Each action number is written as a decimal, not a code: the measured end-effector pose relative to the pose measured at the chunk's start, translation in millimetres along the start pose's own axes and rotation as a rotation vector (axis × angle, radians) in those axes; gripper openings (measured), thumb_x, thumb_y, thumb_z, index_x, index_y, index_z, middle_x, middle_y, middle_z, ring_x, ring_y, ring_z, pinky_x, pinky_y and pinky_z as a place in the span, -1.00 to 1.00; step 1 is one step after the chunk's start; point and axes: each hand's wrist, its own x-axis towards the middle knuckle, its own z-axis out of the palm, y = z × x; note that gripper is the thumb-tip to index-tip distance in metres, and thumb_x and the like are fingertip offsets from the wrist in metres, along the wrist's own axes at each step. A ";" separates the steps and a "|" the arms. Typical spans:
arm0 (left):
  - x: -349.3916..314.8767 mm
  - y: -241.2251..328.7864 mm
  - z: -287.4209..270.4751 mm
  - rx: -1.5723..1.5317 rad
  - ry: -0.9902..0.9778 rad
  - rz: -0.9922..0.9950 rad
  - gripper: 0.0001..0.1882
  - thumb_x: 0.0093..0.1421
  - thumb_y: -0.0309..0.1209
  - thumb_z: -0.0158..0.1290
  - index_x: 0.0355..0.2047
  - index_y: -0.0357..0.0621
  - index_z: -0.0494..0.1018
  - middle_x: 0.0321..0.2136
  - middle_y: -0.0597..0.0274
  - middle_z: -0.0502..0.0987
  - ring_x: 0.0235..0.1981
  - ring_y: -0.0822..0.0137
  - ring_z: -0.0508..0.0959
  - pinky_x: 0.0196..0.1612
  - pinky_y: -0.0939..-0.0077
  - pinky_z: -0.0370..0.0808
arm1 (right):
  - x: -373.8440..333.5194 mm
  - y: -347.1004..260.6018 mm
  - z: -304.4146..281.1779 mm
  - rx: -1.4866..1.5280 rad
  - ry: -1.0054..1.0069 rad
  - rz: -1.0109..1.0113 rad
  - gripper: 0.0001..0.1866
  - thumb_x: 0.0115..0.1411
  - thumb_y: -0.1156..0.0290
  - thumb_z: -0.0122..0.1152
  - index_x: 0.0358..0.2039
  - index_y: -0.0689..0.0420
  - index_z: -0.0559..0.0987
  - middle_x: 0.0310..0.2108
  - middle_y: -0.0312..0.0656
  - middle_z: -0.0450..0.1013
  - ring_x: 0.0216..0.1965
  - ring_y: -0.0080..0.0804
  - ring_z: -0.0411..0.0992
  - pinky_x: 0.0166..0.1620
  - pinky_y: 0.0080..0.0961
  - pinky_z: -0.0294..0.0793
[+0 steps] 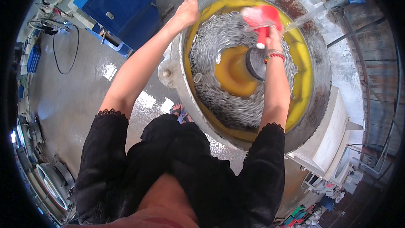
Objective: The person stands at a large industrial mixing machine and pours water from a red scoop into the rotating drum containing a yellow liquid. They repeatedly scoop and pour water while the machine runs, occasionally reaching into the mixture with their hand.
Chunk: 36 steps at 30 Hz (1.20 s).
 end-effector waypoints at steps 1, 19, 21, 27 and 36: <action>-0.1 4.9 -2.5 -0.028 -0.055 -0.049 -0.63 0.08 -0.55 -0.12 -0.06 -0.27 0.15 -0.14 -0.37 0.34 -0.10 -0.21 0.41 -0.05 0.10 0.38 | -10.3 8.4 8.7 -0.138 -0.083 -0.013 -0.23 -0.11 0.72 0.17 0.09 -0.09 0.11 0.00 -0.08 0.25 -0.08 -0.05 0.35 -0.23 0.09 0.48; 34.2 -36.1 12.6 0.174 -0.024 0.049 -0.53 0.03 -0.52 -0.18 0.00 -0.34 0.09 -0.21 -0.41 0.41 -0.09 -0.18 0.42 -0.03 0.11 0.35 | -185.8 -154.6 -95.8 -1.818 0.137 -0.621 -0.17 -0.16 0.43 0.29 0.15 -0.26 0.15 0.01 0.10 0.11 0.01 0.13 0.17 -0.01 -0.09 0.39; 21.3 -14.2 8.9 0.129 -0.060 0.030 -0.50 0.05 -0.47 -0.14 0.03 -0.30 0.08 -0.21 -0.38 0.42 -0.09 -0.16 0.43 -0.02 0.13 0.35 | -144.8 -164.5 -111.1 -1.235 0.257 -0.365 -0.30 -0.02 0.34 0.21 0.14 -0.12 0.15 0.06 0.09 0.09 0.05 0.13 0.14 -0.02 0.01 0.40; 13.5 -8.7 6.1 0.060 -0.034 0.005 -0.48 0.06 -0.47 -0.11 0.05 -0.29 0.08 -0.19 -0.37 0.41 -0.09 -0.18 0.42 -0.03 0.11 0.35 | -7.2 -114.6 -110.1 -0.053 -0.010 0.007 -0.52 0.18 0.22 -0.02 0.07 0.06 0.13 0.12 0.03 0.06 0.11 0.19 0.06 -0.05 0.20 0.39; 1.6 -4.3 -2.0 0.002 -0.042 0.014 -0.48 0.05 -0.55 -0.16 0.07 -0.28 0.08 -0.14 -0.42 0.34 -0.07 -0.20 0.38 -0.01 0.12 0.32 | 76.4 -39.9 -93.4 0.340 0.186 0.025 -0.52 0.15 0.27 -0.09 0.09 0.06 0.16 0.10 -0.07 0.19 0.11 0.01 0.16 -0.13 0.23 0.42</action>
